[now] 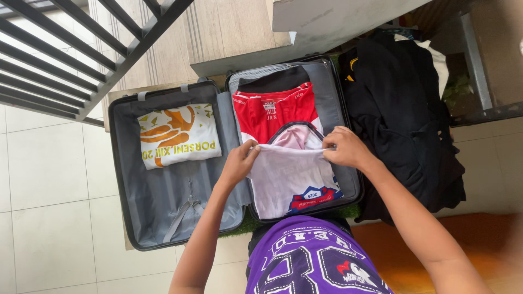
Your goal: The person folds shirts and places them into an open suitcase on the floor.
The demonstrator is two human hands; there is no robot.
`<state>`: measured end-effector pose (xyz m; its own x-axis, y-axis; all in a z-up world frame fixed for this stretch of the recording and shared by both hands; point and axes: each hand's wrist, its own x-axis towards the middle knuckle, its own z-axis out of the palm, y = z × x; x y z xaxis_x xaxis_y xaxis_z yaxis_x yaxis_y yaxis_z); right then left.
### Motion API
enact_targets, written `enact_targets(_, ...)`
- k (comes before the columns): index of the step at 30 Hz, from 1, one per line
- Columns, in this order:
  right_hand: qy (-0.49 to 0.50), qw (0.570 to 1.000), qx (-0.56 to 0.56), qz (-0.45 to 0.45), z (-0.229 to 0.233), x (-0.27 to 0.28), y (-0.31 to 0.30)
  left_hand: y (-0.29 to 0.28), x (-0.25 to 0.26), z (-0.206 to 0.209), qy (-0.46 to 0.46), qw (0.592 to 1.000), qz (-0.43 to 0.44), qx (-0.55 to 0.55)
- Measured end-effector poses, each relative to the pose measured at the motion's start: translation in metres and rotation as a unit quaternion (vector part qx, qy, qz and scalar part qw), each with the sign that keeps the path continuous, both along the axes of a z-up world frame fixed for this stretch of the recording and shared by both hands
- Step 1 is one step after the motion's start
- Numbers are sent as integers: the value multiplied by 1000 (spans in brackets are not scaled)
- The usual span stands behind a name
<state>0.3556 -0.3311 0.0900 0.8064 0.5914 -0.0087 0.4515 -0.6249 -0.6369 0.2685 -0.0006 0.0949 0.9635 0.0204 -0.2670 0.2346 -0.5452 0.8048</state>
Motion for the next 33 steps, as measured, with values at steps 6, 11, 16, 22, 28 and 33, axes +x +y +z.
enact_targets(6, 73, 993, 75, -53, 9, 3, -2, 5, 7, -6, -83, 994, -36, -56)
enact_targets(11, 76, 980, 127, -131, 18, 5, 27, 4, 10, -23, 8, 1000, -29, -9)
enact_targets(16, 79, 987, 69, -119, 2, 27, 35, 14, 18, -58, 6, 989, 59, -136)
enact_targets(22, 114, 987, -47, -101, -23, 42, 19, 25, 27, -61, -16, 982, 91, -166)
enact_targets(28, 102, 982, 71, -142, -34, 42, 17, 12, 32, -50, -105, 983, 151, -8)
enact_targets(33, 119, 975, 3, -186, -27, 41, 10, 13, 24, -31, -22, 958, 203, 200)
